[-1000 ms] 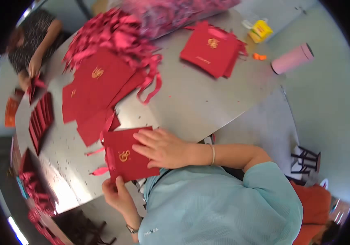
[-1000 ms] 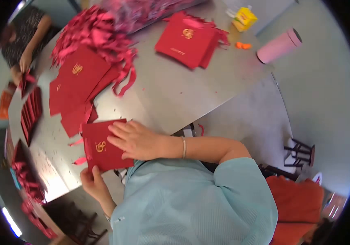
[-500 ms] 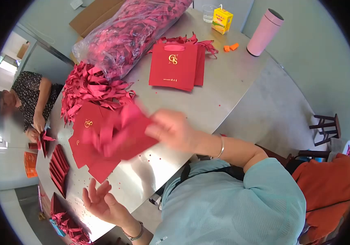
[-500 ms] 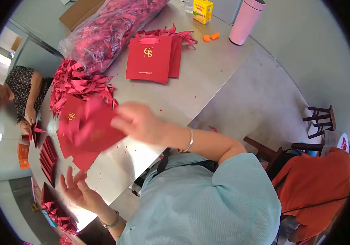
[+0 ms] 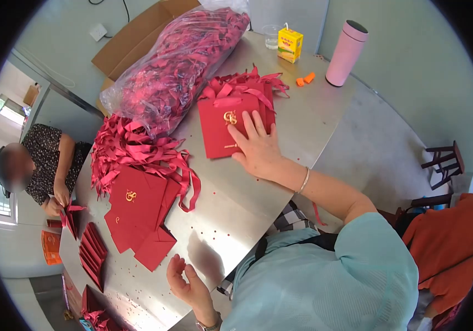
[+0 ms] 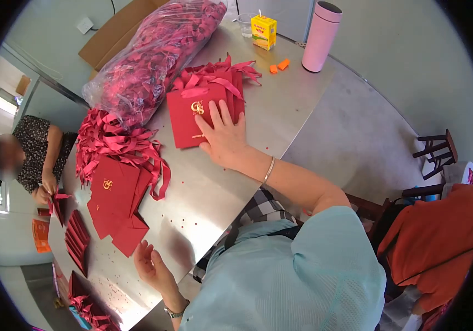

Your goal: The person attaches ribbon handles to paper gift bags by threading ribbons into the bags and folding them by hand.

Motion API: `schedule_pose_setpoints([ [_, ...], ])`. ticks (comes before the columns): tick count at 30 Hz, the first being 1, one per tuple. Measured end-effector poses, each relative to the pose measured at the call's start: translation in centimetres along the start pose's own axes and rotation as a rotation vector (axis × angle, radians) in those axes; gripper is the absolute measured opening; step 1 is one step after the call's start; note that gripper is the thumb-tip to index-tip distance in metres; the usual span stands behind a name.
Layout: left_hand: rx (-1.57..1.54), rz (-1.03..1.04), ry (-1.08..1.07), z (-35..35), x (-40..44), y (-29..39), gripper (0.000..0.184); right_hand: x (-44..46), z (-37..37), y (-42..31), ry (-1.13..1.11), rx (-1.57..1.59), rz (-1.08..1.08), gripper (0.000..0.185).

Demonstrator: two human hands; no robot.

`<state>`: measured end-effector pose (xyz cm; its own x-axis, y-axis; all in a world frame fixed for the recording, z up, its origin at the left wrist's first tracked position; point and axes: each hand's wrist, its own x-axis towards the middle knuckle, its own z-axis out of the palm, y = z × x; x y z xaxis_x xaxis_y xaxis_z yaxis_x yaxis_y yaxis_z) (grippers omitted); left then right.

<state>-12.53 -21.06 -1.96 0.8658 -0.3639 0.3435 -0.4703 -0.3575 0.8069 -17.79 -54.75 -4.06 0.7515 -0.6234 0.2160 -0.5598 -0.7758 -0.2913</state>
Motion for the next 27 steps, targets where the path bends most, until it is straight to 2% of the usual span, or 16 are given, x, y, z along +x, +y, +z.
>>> schedule_pose_setpoints([
  [4, 0.036, -0.01, 0.052, -0.9, -0.5, -1.1, 0.027, 3.8, 0.3, 1.8, 0.085, -0.054, 0.115, 0.061],
  [10, 0.06, 0.033, 0.088, -1.6, -0.4, -2.2, 0.022, 9.8, 0.4, 5.3, 0.047, -0.169, 0.117, 0.061],
  [12, 0.09, 0.051, 0.096, -1.7, -0.3, -2.3, 0.021, 11.4, 1.4, 7.5, 0.085, -0.177, 0.015, 0.06],
  [15, 0.164, 0.102, 0.111, -2.1, 0.0, -2.4, 0.02, 11.3, 1.2, 8.4, 0.105, -0.206, -0.021, 0.058],
  [17, 0.222, 0.118, 0.131, -2.3, 0.2, -2.5, 0.021, 10.3, 1.3, 8.3, 0.201, -0.257, -0.045, 0.061],
  [20, 0.228, 0.115, 0.111, -2.9, 1.0, -2.0, 0.022, 8.8, 1.3, 6.4, 0.386, -0.267, -0.198, 0.061],
  [23, 0.21, 0.056, 0.076, -3.0, 2.1, -1.1, 0.02, 7.1, 0.9, 2.9, 0.323, -0.027, -0.357, 0.058],
  [27, 0.185, 0.09, 0.063, -2.7, 2.9, -1.8, 0.021, 7.0, 0.7, -3.6, 0.294, 0.065, -0.593, 0.053],
])
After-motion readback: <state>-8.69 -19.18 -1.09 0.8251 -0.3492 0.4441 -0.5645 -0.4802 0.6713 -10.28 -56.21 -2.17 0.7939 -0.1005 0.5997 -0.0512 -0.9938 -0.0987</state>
